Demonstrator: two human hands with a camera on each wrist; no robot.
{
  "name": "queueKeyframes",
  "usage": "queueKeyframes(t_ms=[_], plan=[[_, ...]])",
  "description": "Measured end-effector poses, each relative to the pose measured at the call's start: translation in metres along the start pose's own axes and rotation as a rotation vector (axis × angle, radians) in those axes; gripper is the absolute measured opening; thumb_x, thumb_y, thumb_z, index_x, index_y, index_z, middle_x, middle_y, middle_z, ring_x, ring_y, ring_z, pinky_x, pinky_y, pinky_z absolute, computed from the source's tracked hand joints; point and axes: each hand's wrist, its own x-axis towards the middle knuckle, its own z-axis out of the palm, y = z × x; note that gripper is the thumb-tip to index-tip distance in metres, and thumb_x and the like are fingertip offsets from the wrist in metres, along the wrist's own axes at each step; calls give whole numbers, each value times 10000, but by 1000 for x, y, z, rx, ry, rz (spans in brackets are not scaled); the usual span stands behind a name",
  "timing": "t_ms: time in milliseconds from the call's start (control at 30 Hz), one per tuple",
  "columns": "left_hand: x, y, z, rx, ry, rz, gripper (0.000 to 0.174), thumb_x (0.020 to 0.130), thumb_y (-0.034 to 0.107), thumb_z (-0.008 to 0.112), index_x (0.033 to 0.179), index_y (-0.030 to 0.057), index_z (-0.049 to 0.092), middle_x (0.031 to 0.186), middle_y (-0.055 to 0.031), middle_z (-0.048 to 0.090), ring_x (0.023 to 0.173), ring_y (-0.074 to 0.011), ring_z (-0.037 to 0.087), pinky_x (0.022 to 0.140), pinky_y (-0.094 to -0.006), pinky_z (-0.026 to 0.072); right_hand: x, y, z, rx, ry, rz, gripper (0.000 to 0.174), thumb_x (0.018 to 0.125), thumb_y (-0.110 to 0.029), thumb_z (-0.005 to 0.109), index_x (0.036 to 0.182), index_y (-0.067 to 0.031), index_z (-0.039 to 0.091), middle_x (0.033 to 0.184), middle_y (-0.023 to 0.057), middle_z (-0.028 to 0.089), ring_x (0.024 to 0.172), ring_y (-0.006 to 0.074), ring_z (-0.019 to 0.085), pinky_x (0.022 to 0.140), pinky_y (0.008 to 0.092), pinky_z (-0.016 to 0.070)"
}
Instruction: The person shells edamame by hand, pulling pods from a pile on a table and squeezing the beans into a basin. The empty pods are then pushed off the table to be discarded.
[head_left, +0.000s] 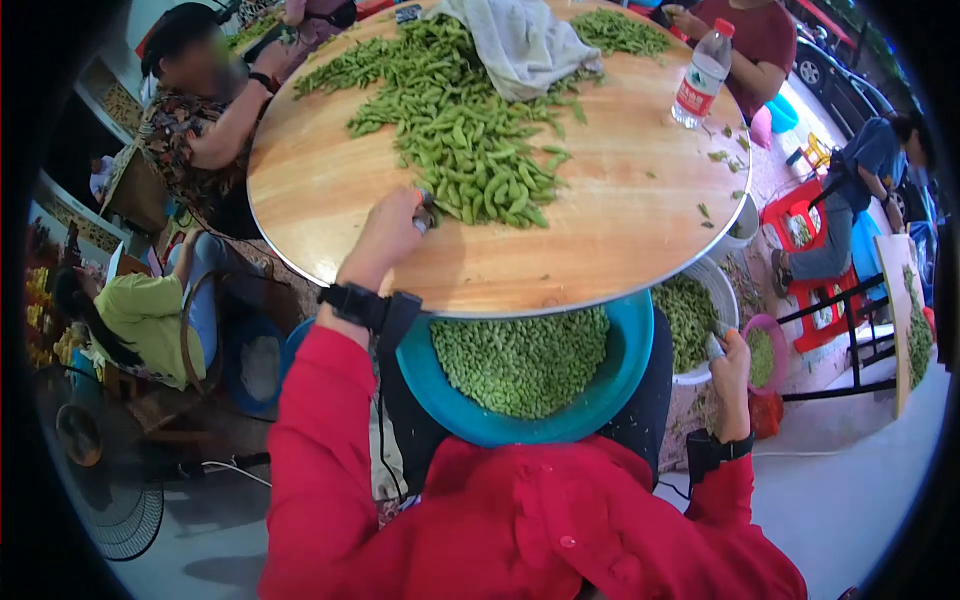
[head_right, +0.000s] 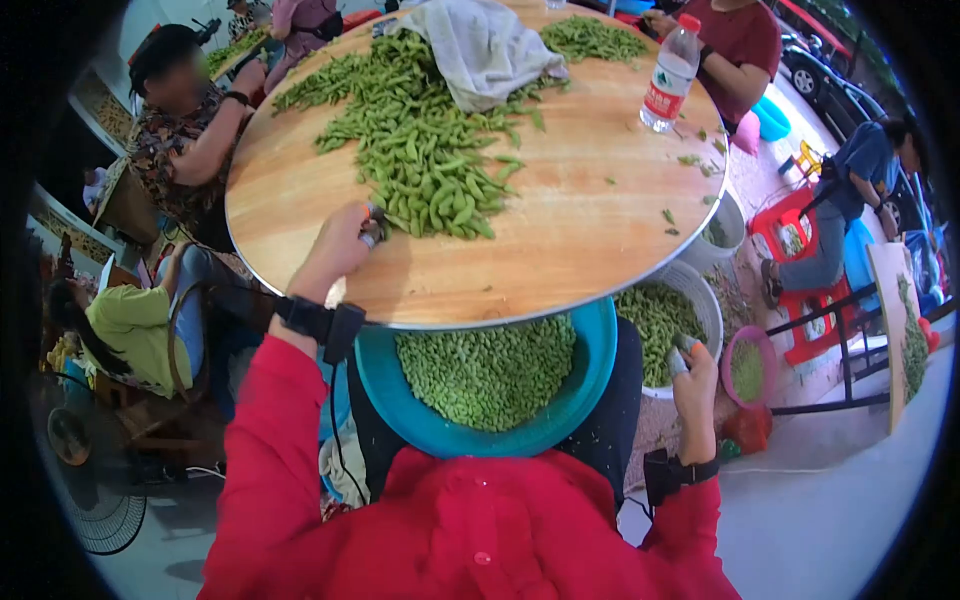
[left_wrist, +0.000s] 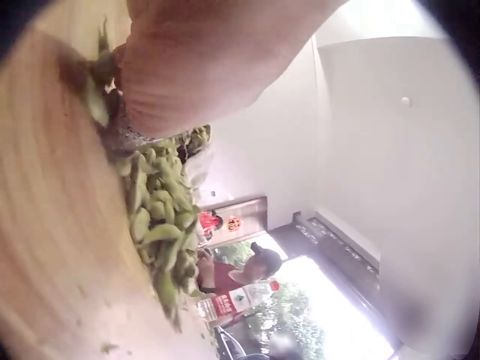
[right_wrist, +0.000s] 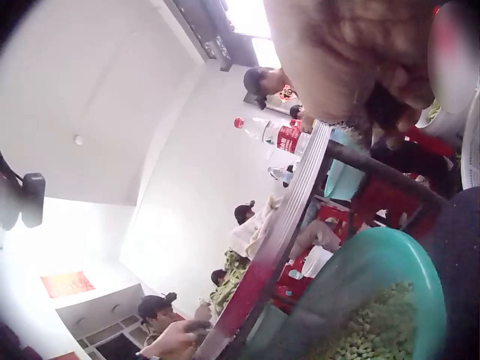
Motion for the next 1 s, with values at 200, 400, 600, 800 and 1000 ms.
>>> queueKeyframes(t_ms=[200, 400, 600, 800, 1000], plan=[[5, 11, -10, 165, -82, -42, 162, 724, 157, 584, 828, 34, 564, 749, -180, 589, 733, -346, 565, 631, -401, 442, -4, -25, 19, 53, -39, -39, 228, 784, 11, 497, 1006, 48, 532, 891, 70, 578, 843, 123, 539, 751, 247, 424], [-4, 19, -19, 335, 180, -55, 100, 687, 117, 615, 763, 59, 583, 646, -143, 588, 617, -282, 575, 551, -363, 433, -16, -80, 44, 32, -262, -159, 204, 786, -40, 538, 979, 20, 570, 813, 45, 602, 769, 105, 543, 703, 234, 430], [-56, 89, -29, -309, 169, -96, 98, 693, 82, 657, 739, 17, 599, 559, -24, 538, 514, -80, 442, 495, -235, 381, -24, -133, 87, 365, -579, -215, 256, 794, -82, 559, 1031, 15, 554, 886, 48, 589, 777, 101, 538, 687, 225, 428], [-119, 134, 17, -608, -63, -25, 112, 673, 33, 668, 750, 15, 589, 605, 5, 534, 537, -65, 419, 509, -204, 381, -27, -148, 112, 728, -826, -17, 231, 801, -67, 550, 1016, 16, 563, 887, 29, 586, 794, 83, 525, 722, 224, 424], [-126, 135, 21, -659, -309, -4, 207, 741, 37, 604, 938, 13, 544, 692, -26, 558, 596, -80, 458, 557, -224, 407, -32, -138, 112, 665, -825, -139, 194, 800, -51, 547, 983, 4, 581, 861, 5, 598, 787, 64, 516, 716, 223, 430]])
